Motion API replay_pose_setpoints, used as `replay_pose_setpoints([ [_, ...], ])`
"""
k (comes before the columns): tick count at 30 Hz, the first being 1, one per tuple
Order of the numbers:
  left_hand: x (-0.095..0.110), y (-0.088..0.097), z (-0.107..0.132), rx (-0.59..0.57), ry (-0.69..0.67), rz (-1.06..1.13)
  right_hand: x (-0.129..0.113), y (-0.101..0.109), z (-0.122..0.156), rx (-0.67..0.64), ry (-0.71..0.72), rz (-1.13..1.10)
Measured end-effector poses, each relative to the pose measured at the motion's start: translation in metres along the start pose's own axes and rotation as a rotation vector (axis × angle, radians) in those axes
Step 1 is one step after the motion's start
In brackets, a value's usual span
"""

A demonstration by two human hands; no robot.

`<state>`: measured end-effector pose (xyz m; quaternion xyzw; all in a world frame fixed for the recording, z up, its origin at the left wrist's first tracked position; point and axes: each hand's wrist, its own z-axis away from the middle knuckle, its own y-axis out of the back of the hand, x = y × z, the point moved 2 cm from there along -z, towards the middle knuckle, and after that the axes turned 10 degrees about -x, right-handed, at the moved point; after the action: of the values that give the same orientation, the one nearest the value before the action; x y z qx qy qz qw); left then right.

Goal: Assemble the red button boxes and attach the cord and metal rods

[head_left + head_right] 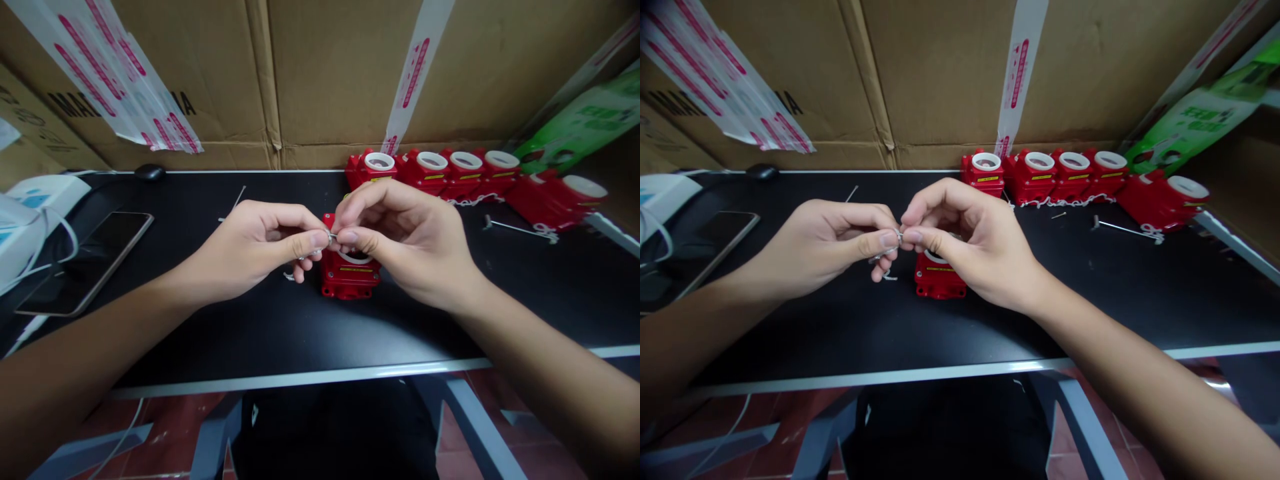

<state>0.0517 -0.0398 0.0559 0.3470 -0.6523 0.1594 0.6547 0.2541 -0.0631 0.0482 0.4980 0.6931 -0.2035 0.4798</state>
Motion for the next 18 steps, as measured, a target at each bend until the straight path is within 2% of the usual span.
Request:
replay_pose_setpoints([
  [4,0.0062,-0.0003,0.0008,0.033,-0.031,-0.149,0.0000,0.0001,0.0013,-0.005,0.024,0.081],
  [10,0.0052,-0.0026,0.0052,0.108,-0.087,-0.297,0.0031,-0.0035,0.0028,0.030,0.063,0.148],
  [14,0.0041,-0.0026,0.0060,0.168,-0.057,-0.243,0.0027,-0.0054,0.0022,0.100,0.059,0.063],
  [18,-0.0004,0.0006,0.0039,0.198,-0.010,-0.074,-0.0015,-0.0061,0.0011,0.127,0.057,-0.014],
])
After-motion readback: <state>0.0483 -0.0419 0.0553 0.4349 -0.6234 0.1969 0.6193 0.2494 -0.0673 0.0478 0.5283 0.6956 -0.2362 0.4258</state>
